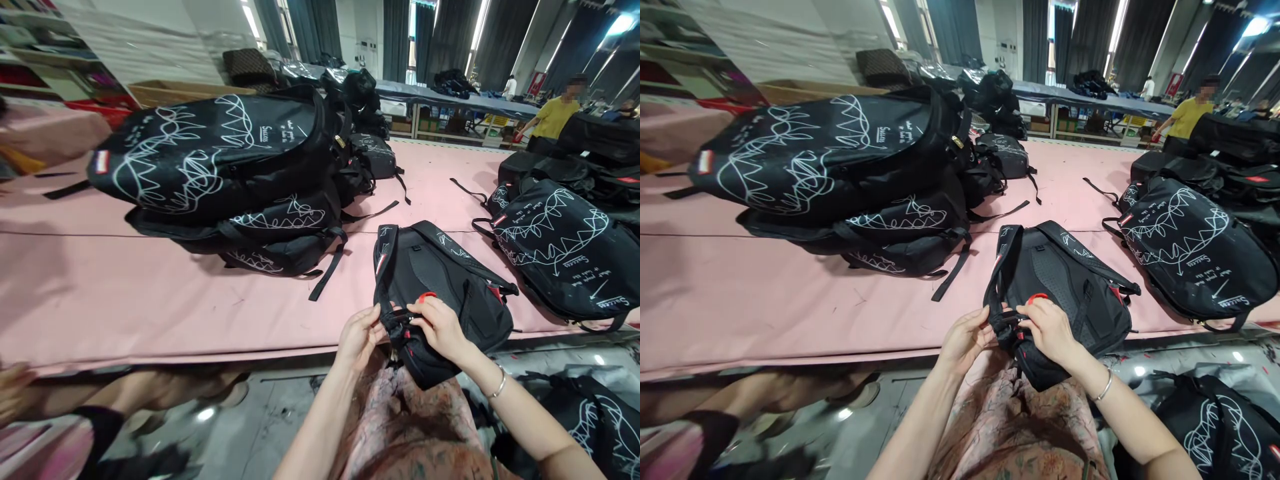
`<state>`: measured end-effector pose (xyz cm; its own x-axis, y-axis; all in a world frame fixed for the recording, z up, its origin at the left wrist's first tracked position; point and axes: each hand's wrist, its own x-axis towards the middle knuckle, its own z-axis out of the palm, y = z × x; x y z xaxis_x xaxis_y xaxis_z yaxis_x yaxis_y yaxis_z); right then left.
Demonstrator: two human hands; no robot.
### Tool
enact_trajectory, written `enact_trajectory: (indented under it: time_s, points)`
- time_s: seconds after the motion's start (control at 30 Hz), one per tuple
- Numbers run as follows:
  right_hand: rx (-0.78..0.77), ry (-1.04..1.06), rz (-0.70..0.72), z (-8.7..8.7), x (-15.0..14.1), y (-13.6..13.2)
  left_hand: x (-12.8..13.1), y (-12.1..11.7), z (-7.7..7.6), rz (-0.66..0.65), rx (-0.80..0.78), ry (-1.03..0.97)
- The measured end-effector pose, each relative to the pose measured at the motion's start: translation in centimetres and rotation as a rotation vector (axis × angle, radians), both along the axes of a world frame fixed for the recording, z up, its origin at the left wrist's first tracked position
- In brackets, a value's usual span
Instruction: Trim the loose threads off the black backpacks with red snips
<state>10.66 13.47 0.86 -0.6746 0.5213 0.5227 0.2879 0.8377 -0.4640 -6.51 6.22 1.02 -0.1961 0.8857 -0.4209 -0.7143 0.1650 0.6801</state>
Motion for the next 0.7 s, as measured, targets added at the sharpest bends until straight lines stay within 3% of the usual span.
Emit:
enact_trajectory:
  time_s: [0.4,0.7]
  points:
    - [-0.002,0.007,-0.02,-0.7,0.7,-0.7,0.1,0.5,0.6,0.015,-0.025,-0.027]
    - [-0.007,-0.016,-0.03,0.1,0.6,-1.1,0.6,0.5,1.0,0.015,-0.022,-0.04]
